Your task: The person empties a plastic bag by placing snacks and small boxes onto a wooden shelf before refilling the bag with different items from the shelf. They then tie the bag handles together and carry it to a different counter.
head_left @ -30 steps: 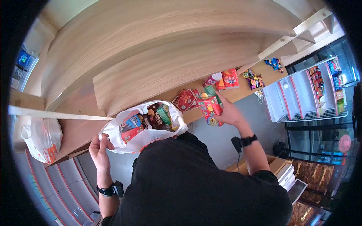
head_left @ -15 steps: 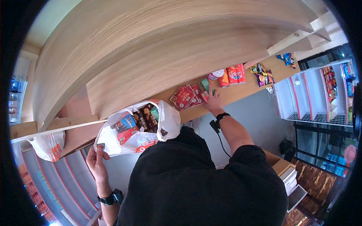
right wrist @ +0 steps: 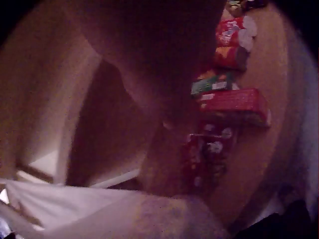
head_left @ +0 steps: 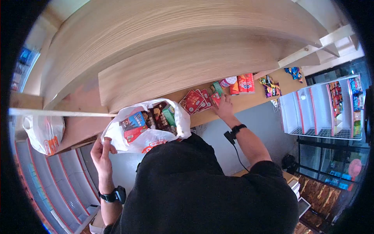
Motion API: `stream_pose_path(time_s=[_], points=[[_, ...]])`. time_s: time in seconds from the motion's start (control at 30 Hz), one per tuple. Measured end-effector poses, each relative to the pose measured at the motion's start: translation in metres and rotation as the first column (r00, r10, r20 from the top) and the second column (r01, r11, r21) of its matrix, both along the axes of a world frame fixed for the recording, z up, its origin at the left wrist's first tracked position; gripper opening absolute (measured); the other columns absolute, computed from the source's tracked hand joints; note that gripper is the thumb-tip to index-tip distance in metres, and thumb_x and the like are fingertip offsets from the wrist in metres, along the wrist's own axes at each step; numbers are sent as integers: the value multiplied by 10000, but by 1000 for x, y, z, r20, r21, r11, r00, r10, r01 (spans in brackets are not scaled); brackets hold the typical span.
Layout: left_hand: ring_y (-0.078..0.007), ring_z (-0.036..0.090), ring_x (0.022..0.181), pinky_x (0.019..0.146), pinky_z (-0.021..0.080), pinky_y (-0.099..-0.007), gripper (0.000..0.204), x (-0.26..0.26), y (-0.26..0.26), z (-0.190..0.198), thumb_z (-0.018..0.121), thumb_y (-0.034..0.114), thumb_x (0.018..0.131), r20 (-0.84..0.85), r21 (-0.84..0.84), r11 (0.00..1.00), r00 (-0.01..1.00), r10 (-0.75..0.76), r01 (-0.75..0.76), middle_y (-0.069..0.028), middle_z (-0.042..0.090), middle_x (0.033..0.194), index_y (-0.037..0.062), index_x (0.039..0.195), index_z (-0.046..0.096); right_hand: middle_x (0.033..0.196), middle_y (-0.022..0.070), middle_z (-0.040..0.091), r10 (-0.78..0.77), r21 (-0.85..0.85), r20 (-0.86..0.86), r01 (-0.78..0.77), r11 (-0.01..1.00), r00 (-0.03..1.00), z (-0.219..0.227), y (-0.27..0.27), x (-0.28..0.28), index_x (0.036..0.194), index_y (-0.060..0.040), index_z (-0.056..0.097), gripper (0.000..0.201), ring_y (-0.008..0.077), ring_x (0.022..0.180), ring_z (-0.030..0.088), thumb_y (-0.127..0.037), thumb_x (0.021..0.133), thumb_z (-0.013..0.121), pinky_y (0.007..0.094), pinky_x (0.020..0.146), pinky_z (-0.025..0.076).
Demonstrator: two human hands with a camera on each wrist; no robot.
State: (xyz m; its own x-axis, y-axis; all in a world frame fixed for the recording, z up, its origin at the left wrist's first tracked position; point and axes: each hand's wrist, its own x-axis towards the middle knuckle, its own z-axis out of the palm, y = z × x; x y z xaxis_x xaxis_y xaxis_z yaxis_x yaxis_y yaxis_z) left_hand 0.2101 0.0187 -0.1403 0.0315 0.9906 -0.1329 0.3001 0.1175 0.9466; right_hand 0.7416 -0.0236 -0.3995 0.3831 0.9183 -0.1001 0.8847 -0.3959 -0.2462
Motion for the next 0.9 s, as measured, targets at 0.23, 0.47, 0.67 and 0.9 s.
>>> stream_pose_path(time_s=[0.23, 0.47, 0.67, 0.9], points=[[-85, 592, 650, 635, 454, -243, 191, -21, 1, -1, 614, 154, 1041, 101, -18, 999, 994, -33, 35, -22, 650, 703, -21, 1017, 687, 1035, 139, 716, 553, 748, -168, -260, 611, 816, 235, 7, -152, 1143, -20, 672, 311, 317, 898, 705, -62, 853, 777, 374, 794, 572], [-83, 592, 667, 638, 458, -242, 201, -39, -6, -4, 605, 165, 1050, 236, -27, 989, 963, -132, 142, -34, 657, 711, -16, 1007, 682, 1067, 197, 723, 642, 129, -427, -660, 741, 637, 163, 72, -315, 1142, 13, 670, 467, 381, 1018, 700, -333, 853, 791, 428, 918, 552], [-90, 598, 656, 641, 476, -251, 165, -54, -18, -11, 594, 130, 1049, 133, -28, 968, 961, -242, 248, -24, 643, 711, -13, 1033, 675, 1241, 268, 649, 684, -10, -353, -734, 679, 638, 92, 106, -344, 1247, 39, 610, 862, 396, 1160, 637, -584, 700, 845, 464, 1016, 503], [-76, 607, 660, 639, 478, -258, 196, -58, -19, -14, 620, 179, 1040, 199, -25, 977, 959, -203, 212, -19, 660, 699, 4, 981, 684, 1427, 300, 458, 836, -105, -225, -865, 490, 501, 108, 80, -349, 1331, 18, 545, 890, 473, 1344, 457, -609, 748, 785, 534, 1076, 446]])
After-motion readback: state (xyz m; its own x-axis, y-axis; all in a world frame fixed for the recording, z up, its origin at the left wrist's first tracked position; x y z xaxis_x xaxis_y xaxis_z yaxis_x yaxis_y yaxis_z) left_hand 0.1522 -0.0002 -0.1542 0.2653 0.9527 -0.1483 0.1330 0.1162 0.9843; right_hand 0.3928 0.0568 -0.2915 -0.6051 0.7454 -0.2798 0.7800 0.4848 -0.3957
